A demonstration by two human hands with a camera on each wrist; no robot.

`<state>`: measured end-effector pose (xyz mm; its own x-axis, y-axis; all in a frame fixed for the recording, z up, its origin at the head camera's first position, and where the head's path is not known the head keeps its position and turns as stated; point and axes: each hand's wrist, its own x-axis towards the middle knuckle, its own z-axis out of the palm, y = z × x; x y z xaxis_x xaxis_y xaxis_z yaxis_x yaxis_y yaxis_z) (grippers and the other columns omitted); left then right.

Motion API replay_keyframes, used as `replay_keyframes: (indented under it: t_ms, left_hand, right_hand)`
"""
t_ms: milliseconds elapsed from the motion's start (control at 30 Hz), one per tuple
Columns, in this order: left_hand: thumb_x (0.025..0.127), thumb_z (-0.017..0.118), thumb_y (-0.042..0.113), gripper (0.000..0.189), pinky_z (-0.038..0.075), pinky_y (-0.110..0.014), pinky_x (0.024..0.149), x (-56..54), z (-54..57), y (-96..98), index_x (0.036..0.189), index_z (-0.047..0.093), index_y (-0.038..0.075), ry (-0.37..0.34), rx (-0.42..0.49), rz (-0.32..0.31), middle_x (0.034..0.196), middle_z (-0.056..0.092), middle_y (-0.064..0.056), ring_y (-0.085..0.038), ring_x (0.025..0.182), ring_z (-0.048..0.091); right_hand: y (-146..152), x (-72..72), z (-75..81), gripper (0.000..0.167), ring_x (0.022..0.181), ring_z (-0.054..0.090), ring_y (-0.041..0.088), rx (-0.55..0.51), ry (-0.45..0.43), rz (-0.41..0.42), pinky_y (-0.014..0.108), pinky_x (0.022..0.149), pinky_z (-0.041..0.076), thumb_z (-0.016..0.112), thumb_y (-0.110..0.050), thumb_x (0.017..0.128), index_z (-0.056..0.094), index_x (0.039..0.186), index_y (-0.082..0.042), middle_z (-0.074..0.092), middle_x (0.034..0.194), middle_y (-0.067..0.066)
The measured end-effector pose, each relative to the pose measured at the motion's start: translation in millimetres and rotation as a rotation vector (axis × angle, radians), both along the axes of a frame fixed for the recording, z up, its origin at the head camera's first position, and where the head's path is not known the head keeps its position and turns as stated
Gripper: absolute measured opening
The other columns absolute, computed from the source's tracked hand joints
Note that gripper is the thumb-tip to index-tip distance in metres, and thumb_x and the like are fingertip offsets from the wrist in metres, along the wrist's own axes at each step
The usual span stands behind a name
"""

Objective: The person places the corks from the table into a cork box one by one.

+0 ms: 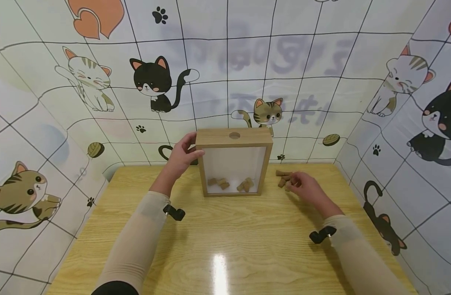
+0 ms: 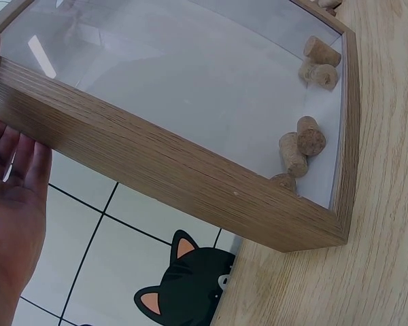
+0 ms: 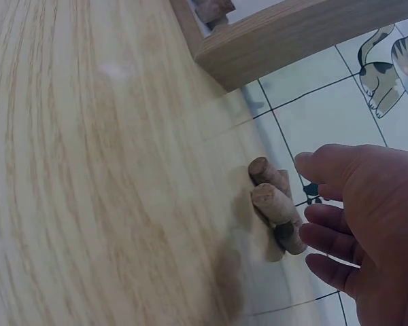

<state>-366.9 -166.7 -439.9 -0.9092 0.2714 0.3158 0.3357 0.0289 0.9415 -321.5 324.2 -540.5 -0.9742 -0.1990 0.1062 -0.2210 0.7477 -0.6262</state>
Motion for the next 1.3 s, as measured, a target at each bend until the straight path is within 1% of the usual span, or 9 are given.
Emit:
replay_keyframes:
  t_ms: [167,367,500,600,667,900,1133,1200,1300]
  left_hand:
    - [0.102,0.078,0.006,0.069,0.047,-0.041,0.118,-0.6,-0.3,0.3,0.164,0.049,0.006,0.008,0.007,-0.003,0.147,0.057,-0.016,-0.036,0.142,0.052]
    - [0.102,0.078,0.007,0.069,0.046,-0.041,0.12,-0.1,-0.2,0.4,0.165,0.048,0.006,0.005,0.006,-0.003,0.148,0.057,-0.016,-0.041,0.145,0.049]
    - [0.102,0.078,0.008,0.069,0.048,-0.039,0.117,0.1,-0.8,0.0,0.164,0.048,0.006,0.004,0.013,-0.006,0.148,0.057,-0.016,-0.044,0.145,0.048]
    - [0.102,0.078,0.008,0.069,0.048,-0.038,0.117,0.4,-0.7,-0.3,0.164,0.048,0.007,0.002,0.013,-0.006,0.149,0.057,-0.016,-0.043,0.145,0.048]
    - [0.102,0.078,0.008,0.07,0.048,-0.04,0.118,0.5,-0.5,-0.3,0.165,0.048,0.007,0.002,0.015,-0.007,0.149,0.056,-0.016,-0.043,0.145,0.048]
    - [0.102,0.078,0.008,0.07,0.052,-0.031,0.11,1.5,0.2,-0.4,0.165,0.047,0.007,-0.011,0.015,-0.008,0.149,0.056,-0.016,-0.038,0.143,0.052]
    - [0.102,0.078,0.007,0.07,0.05,-0.036,0.114,2.9,1.3,0.1,0.166,0.047,0.008,-0.006,-0.001,0.003,0.151,0.056,-0.016,-0.041,0.145,0.05]
    - [0.103,0.078,0.008,0.07,0.05,-0.036,0.114,2.9,1.3,0.3,0.166,0.047,0.008,-0.003,-0.002,0.002,0.152,0.056,-0.016,-0.04,0.145,0.05]
    - [0.102,0.078,0.008,0.07,0.051,-0.033,0.112,2.3,0.8,0.6,0.165,0.048,0.008,0.001,0.005,-0.002,0.152,0.056,-0.016,-0.038,0.144,0.051]
  right_hand:
    - [1.1,-5.4,-10.8,0.037,0.098,0.066,0.031,0.014,-0.01,0.014,0.049,0.083,0.056,0.078,-0.018,0.105,0.07,0.132,0.006,0.07,0.108,0.015]
    - [-1.1,-5.7,-15.7,0.044,0.097,0.065,0.029,0.043,-0.018,0.011,0.048,0.084,0.056,0.077,-0.018,0.104,0.07,0.14,0.006,0.07,0.109,0.013]
    - [-1.8,-4.5,-17.6,0.044,0.096,0.064,0.029,0.054,-0.021,0.003,0.049,0.084,0.056,0.076,-0.017,0.104,0.069,0.14,0.008,0.069,0.106,0.013]
    - [-1.5,-3.3,-19.3,0.042,0.096,0.064,0.029,0.056,-0.015,0.001,0.049,0.084,0.055,0.075,-0.016,0.105,0.069,0.138,0.009,0.069,0.105,0.012]
    - [-0.9,-2.4,-20.1,0.04,0.097,0.064,0.029,0.052,-0.014,-0.004,0.05,0.085,0.055,0.075,-0.017,0.105,0.07,0.137,0.008,0.069,0.105,0.012]
    - [0.7,-1.2,-24.3,0.038,0.099,0.065,0.03,0.027,0.013,0.001,0.052,0.087,0.056,0.075,-0.016,0.106,0.069,0.135,0.008,0.069,0.109,0.014]
    - [2.4,-1.4,-29.6,0.031,0.094,0.063,0.029,0.044,0.058,-0.001,0.048,0.083,0.055,0.078,-0.018,0.104,0.072,0.128,0.002,0.065,0.107,0.013]
    - [2.3,0.0,-29.3,0.029,0.094,0.062,0.028,0.047,0.064,-0.003,0.047,0.082,0.054,0.079,-0.018,0.103,0.073,0.125,0.0,0.063,0.107,0.013]
    - [0.9,4.0,-26.9,0.03,0.095,0.064,0.029,0.028,0.06,-0.016,0.048,0.083,0.055,0.08,-0.017,0.102,0.071,0.125,0.001,0.063,0.11,0.014]
